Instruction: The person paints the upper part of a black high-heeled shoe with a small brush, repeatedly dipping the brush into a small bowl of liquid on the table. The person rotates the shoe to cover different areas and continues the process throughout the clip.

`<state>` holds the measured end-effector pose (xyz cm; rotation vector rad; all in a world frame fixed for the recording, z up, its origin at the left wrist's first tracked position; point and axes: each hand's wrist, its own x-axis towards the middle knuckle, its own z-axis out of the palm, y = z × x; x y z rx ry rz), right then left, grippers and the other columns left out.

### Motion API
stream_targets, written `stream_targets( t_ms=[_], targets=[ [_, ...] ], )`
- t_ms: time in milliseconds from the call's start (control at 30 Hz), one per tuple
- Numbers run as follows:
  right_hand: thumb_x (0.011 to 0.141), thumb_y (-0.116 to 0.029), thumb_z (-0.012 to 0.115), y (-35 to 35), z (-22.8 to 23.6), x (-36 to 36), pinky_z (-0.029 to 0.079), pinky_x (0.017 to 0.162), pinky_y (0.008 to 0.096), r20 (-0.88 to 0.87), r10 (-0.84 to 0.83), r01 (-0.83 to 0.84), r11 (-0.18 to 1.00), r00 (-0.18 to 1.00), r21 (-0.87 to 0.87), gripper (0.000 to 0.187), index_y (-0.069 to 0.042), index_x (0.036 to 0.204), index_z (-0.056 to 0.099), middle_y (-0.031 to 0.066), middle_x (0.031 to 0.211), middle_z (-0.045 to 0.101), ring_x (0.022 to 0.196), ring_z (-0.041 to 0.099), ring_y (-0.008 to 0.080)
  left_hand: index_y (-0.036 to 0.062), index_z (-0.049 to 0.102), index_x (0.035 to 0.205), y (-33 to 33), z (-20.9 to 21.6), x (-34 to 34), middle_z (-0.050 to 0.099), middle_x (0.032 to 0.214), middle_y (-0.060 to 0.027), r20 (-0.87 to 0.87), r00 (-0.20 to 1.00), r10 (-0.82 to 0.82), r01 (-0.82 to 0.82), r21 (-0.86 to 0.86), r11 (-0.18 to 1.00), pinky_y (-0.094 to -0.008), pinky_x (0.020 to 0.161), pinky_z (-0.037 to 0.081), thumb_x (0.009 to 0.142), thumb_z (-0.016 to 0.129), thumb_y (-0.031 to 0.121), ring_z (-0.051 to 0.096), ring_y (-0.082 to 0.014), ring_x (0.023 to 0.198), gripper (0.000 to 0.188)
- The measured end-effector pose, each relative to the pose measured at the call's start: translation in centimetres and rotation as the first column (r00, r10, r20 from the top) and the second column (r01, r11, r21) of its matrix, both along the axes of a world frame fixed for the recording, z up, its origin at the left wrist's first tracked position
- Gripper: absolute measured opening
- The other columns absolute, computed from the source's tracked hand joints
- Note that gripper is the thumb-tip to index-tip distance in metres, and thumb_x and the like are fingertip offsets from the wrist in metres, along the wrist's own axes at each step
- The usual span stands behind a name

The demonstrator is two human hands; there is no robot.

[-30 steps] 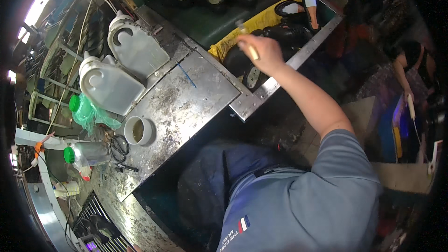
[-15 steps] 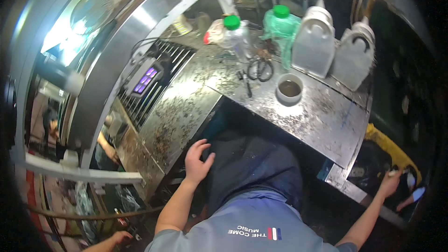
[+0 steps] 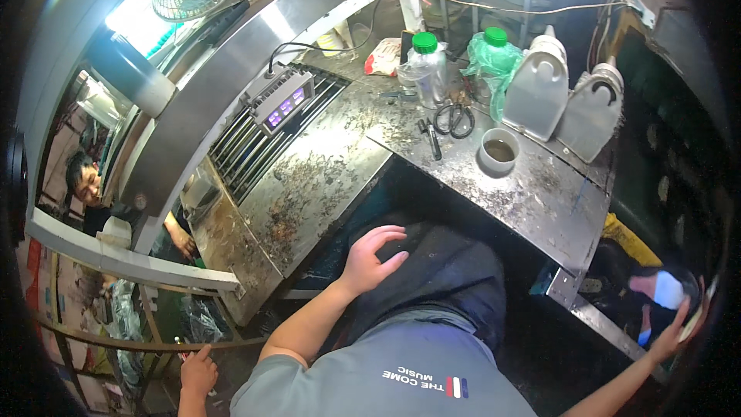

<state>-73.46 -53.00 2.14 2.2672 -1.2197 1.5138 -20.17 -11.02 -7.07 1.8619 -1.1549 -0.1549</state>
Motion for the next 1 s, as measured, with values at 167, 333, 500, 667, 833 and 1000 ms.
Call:
stream_targets(
  t_ms=[167, 333, 500, 667, 833, 1000],
  targets=[
    [0.087, -0.020, 0.057, 9.0, 5.1, 14.5, 0.051, 0.105, 0.0469, 0.604, 0.497, -0.681, 0.724, 0.623, 0.107, 0.068, -0.004, 0.151, 0.039, 0.0275, 0.147, 0.051, 0.129, 0.057, 0.0370, 0.0022, 0.061, 0.133, -3.9, 3.4, -0.5, 0.063, 0.137, -0.0107, -0.290, 0.886, -0.361, 0.323, -0.172, 0.931, -0.0371, 0.104, 0.048, 0.087, 0.081, 0.020, 0.062, -0.0226, 0.125, 0.054],
    [0.078, -0.035, 0.066, 14.9, 4.7, 30.7, 0.061, 0.073, 0.0349, 0.830, 0.515, -0.977, 0.116, 0.214, 0.180, 0.088, -0.003, 0.152, 0.031, 0.0270, 0.141, 0.054, 0.089, 0.072, 0.0308, 0.0010, 0.033, 0.157, -5.7, 5.0, 0.7, 0.046, 0.155, -0.0145, -0.475, 0.644, -0.600, 0.546, -0.265, 0.795, -0.0408, 0.121, 0.032, 0.074, 0.092, 0.033, 0.043, -0.0254, 0.145, 0.107],
    [0.082, -0.028, 0.068, 18.5, 4.6, 42.1, 0.054, 0.091, 0.0367, 0.938, 0.346, -0.856, -0.491, -0.023, 0.160, 0.078, -0.008, 0.149, 0.033, 0.0279, 0.145, 0.052, 0.105, 0.066, 0.0276, -0.0027, 0.038, 0.151, -6.5, 5.4, 3.8, 0.061, 0.139, -0.0146, -0.790, 0.136, -0.598, 0.787, -0.281, 0.549, -0.0378, 0.116, 0.041, 0.054, 0.101, 0.013, 0.055, -0.0207, 0.132, 0.117],
    [0.091, -0.009, 0.070, 15.7, 1.0, 47.0, 0.050, 0.099, 0.0348, 0.832, 0.544, -0.828, -0.415, 0.105, 0.376, 0.068, -0.009, 0.148, 0.034, 0.0172, 0.147, 0.053, 0.117, 0.062, 0.0210, -0.0027, 0.049, 0.142, -3.6, -0.3, 3.3, 0.067, 0.128, -0.0092, -0.840, 0.064, -0.539, 0.450, -0.458, 0.767, -0.0382, 0.108, 0.050, 0.047, 0.101, 0.005, 0.064, -0.0199, 0.118, 0.109],
    [0.096, -0.007, 0.072, 11.4, -1.4, 46.1, 0.054, 0.094, 0.0322, 0.765, 0.585, -0.872, -0.187, 0.271, 0.452, 0.045, -0.004, 0.134, 0.049, 0.0116, 0.125, 0.067, 0.108, 0.066, 0.0174, -0.0039, 0.050, 0.143, 1.2, -2.2, 1.1, 0.063, 0.134, -0.0154, -0.921, 0.131, -0.366, 0.089, -0.357, 0.930, -0.0435, 0.102, 0.054, 0.053, 0.102, 0.026, 0.064, -0.0277, 0.121, 0.108],
    [0.096, -0.025, 0.074, 8.7, -0.3, 43.6, 0.053, 0.074, 0.0273, 0.248, 0.732, -0.658, 0.344, 0.635, 0.670, 0.025, -0.004, 0.110, 0.073, 0.0056, 0.092, 0.074, 0.080, 0.069, 0.0129, -0.0025, 0.050, 0.142, 5.3, -7.6, -0.2, 0.063, 0.133, -0.0180, -0.911, 0.217, -0.352, -0.144, -0.386, 0.911, -0.0457, 0.104, 0.053, 0.077, 0.086, 0.043, 0.065, -0.0298, 0.119, 0.087]
  ],
)
